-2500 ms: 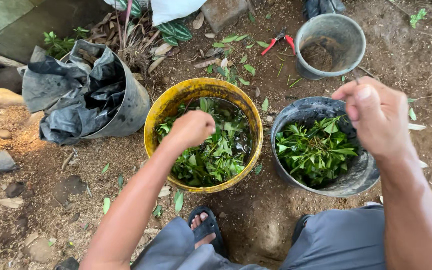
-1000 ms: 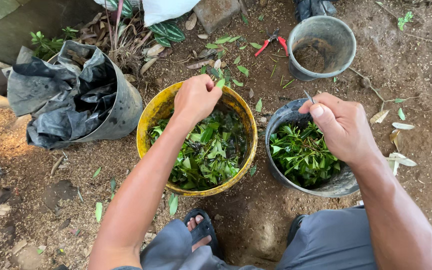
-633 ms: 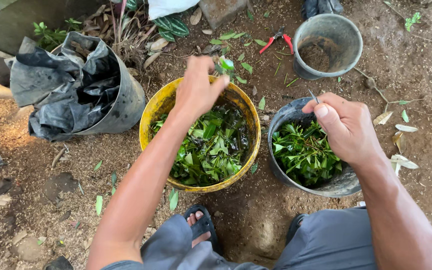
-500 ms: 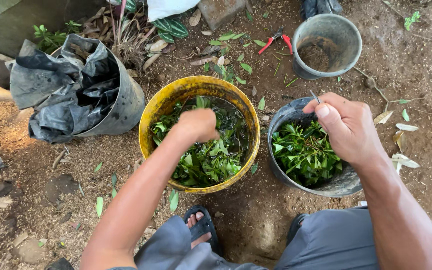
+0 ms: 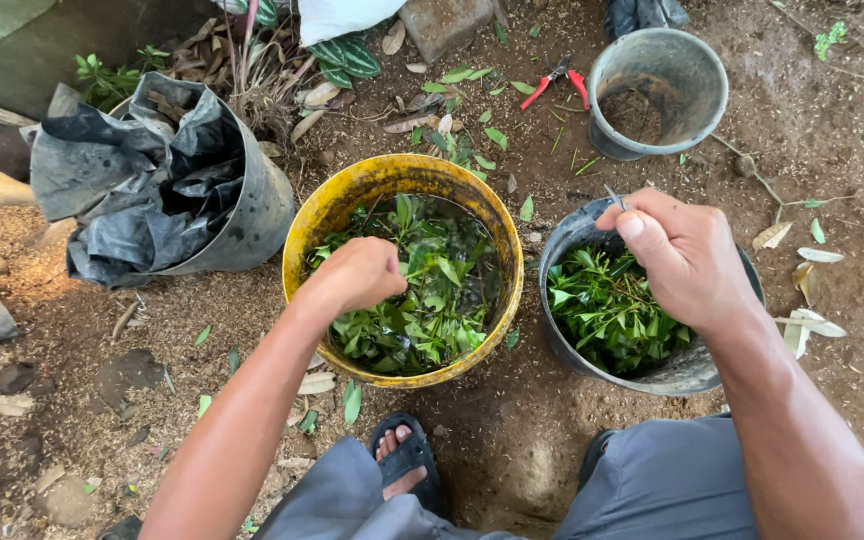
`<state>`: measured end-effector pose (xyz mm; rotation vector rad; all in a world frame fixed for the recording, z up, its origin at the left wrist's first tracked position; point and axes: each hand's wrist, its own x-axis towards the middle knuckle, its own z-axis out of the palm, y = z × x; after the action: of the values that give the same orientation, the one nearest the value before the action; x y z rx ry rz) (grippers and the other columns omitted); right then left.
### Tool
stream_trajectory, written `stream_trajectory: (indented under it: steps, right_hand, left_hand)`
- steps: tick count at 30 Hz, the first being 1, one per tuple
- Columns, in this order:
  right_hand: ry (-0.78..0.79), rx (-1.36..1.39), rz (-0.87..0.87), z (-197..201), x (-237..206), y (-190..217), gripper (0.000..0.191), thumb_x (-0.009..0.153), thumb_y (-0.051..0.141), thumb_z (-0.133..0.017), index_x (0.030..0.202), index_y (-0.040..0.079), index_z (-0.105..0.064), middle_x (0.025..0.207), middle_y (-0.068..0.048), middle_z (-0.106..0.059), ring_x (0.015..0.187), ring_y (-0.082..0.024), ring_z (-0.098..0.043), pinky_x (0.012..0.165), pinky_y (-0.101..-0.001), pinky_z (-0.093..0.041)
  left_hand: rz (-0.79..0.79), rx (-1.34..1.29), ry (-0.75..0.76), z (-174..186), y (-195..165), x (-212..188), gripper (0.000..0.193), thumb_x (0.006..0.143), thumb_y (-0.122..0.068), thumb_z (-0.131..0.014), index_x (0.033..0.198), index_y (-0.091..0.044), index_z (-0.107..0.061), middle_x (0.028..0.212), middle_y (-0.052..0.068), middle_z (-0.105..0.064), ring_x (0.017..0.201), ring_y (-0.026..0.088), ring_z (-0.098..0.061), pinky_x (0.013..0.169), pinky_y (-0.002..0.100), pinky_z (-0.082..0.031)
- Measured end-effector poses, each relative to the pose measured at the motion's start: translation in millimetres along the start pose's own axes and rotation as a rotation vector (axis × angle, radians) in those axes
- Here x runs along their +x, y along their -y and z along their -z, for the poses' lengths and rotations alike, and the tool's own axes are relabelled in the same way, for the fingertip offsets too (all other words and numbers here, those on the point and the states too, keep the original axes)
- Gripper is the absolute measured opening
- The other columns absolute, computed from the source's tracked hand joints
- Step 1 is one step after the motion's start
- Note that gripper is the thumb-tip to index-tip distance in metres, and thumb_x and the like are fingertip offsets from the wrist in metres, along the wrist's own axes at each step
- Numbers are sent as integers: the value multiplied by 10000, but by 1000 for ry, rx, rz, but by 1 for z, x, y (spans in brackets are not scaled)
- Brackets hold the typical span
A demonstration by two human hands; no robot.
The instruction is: The person sits on the ground between two buckets of leafy plant cuttings, takes individual stems from a yellow bucket of water, trims the stems with a small knife, and places the trimmed cuttings into a second bucket. The cycle repeats continuously throughout the episode.
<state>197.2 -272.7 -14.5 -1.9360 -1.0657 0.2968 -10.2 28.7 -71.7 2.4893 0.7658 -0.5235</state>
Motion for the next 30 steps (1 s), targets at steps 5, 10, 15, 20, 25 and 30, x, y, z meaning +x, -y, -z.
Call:
stream_trajectory:
  steps: [5,10,15,20,25,30]
  right_hand:
    - [31,-21,77,-12,3,2,373,1056,360,-517,1060,42,-713,782,-64,-666,730,-149,-624,706,-329,-502]
    - [92,-52,65,-27,6,8,362,1037,368,-536,1026,42,-694,777,-99,-677,693,-207,-653,672,-362,-513]
    - [154,-136,7,-41,7,13,348,990,390,-572,973,58,-673,687,-130,-625,610,-288,-630,608,-397,-494]
    - [159,-192,85,-49,9,19,328,961,393,-602,930,73,-669,677,-108,-624,625,-305,-645,598,-416,-484]
    - [172,-235,120,-56,10,29,358,926,439,-646,889,83,-667,634,-94,-595,590,-307,-618,558,-430,-459]
    - [177,-278,155,-62,11,34,417,926,466,-660,775,80,-614,617,-81,-585,559,-310,-596,534,-429,-447]
  left_hand:
    - [-53,-476,-42,10,5,-18,425,809,-71,-677,1233,-59,-651,825,76,-732,762,170,-699,730,333,-545]
    - [-152,-936,-45,-9,2,-5,266,898,-71,-655,1156,-19,-697,889,44,-739,852,117,-708,833,275,-550]
    - [-298,-1229,-77,-25,-7,3,128,977,-68,-603,1074,10,-635,999,67,-742,947,146,-718,871,296,-564]
    - [-298,-1473,65,-36,-36,-9,193,1006,-90,-514,1165,-14,-591,840,34,-635,779,151,-656,780,315,-574]
    - [-328,-1419,41,-38,-64,-27,241,1079,-210,-478,1203,-44,-600,738,-29,-502,623,76,-488,609,259,-474]
    - [-370,-1397,43,-39,-79,-38,247,1095,-243,-473,1203,-63,-603,680,-48,-456,567,46,-423,526,240,-428]
